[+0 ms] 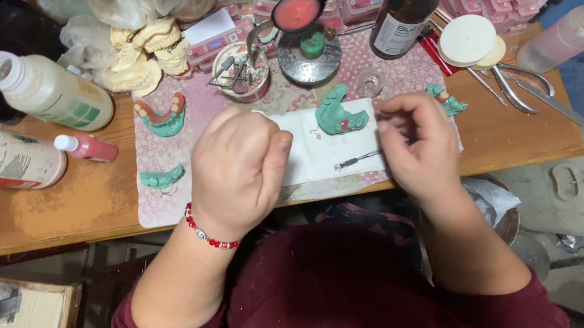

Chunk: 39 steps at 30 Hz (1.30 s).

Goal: Shaping and refining a dental prosthetic model using a carving tool and brush

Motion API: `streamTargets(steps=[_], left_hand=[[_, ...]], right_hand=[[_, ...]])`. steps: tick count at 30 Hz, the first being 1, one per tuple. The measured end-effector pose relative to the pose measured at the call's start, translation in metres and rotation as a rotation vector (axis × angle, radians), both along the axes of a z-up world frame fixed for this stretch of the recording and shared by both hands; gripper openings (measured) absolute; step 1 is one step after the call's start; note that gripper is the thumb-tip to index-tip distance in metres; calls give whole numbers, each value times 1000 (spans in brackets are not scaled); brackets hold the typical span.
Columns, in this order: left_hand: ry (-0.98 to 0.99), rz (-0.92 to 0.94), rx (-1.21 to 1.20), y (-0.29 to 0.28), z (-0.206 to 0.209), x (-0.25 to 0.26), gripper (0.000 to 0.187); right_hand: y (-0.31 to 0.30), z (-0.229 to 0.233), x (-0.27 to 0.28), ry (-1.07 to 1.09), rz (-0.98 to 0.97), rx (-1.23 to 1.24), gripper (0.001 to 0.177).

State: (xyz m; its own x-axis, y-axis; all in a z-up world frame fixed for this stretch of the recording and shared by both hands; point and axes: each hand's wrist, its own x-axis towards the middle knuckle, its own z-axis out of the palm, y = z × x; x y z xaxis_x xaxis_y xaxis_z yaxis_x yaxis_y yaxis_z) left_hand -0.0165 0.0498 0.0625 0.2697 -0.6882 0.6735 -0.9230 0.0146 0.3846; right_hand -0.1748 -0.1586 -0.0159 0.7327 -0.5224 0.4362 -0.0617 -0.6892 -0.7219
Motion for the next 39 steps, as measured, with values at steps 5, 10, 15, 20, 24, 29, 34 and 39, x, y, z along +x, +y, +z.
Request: streamTargets(steps=[5,10,15,20,24,29,34,39], left_hand=[[-53,19,3,13,-12,-5,45],[-83,59,36,16,-31,-16,23],[-70,1,40,19,-52,-22,3],[-89,-46,-46,22,-58,-19,25],[-114,-29,-99,23,-71,-12,55],[6,-55,-121,22,-69,-13,28],[54,-33,-96,22,-72,-12,12],[44,-51,-96,22,-72,-12,14]], right_hand=[[-27,12,1,-62,-42,-273,13],[-44,29,24,224,107,-599,24],[-43,32,37,373,114,-663,23],[-47,35,37,394,113,-706,18],[-54,42,37,415,72,-686,20],[-70,34,46,419,30,-956,23],[-60,39,49,429,3,-1000,14],[-72,31,71,680,-13,-982,19]])
